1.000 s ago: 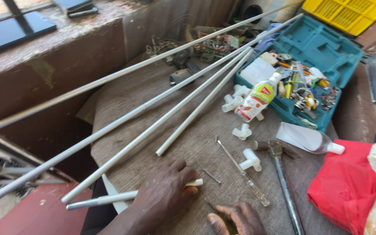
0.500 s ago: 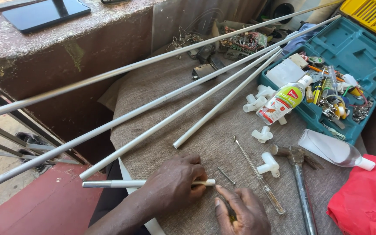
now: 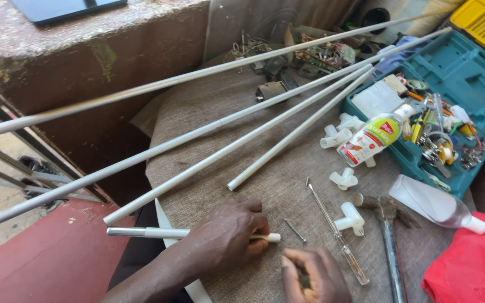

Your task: The person assembles a frame using metal poles and plastic connectors. They apply glue from a bottle to the joints, insert poles into the connectors, and use a screwdriver and a hammer to secure the assembly.

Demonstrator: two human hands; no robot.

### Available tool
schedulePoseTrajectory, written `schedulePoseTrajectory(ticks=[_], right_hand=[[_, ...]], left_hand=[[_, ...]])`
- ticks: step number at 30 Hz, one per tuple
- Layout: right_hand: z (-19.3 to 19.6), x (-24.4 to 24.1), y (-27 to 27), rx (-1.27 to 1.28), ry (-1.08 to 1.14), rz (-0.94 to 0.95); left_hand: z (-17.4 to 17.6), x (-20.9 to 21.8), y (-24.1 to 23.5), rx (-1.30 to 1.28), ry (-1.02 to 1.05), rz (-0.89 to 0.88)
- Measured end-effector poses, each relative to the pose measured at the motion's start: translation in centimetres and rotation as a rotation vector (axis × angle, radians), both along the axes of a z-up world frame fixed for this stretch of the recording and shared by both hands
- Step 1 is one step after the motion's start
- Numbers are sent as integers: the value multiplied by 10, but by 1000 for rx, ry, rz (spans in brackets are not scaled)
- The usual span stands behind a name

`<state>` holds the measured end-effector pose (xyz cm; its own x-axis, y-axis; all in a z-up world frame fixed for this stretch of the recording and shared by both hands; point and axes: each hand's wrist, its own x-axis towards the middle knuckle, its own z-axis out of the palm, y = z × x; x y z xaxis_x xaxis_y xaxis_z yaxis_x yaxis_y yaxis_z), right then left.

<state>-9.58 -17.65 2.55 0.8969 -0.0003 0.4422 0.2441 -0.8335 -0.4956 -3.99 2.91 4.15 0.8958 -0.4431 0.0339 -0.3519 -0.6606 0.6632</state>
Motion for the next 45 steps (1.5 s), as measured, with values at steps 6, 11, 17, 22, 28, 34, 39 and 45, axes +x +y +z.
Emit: schedulePoseTrajectory(ticks=[6,11,17,22,28,34,39,45], right_hand=[[-12,10,-40,-38,219,-259],[-4,35,-30,-256,342,-188],[17,51,-16,-247,427,-94],[27,48,-19,-76,550,-74],[27,52,-25,38,445,299],[27,55,-23,14,484,246],[32,62,-23,-88,425,375],[30,66,-27,-220,370,375]], left_hand=[[-6,4,2,-38,-37,-22],[-8,2,0,-22,-22,-6],[-8,3,0,-25,-9,16],[-6,3,1,-36,10,19],[-4,2,1,-30,30,24],[-3,0,2,-35,28,26],[-3,0,1,-27,39,23],[-13,2,1,-52,-49,21]])
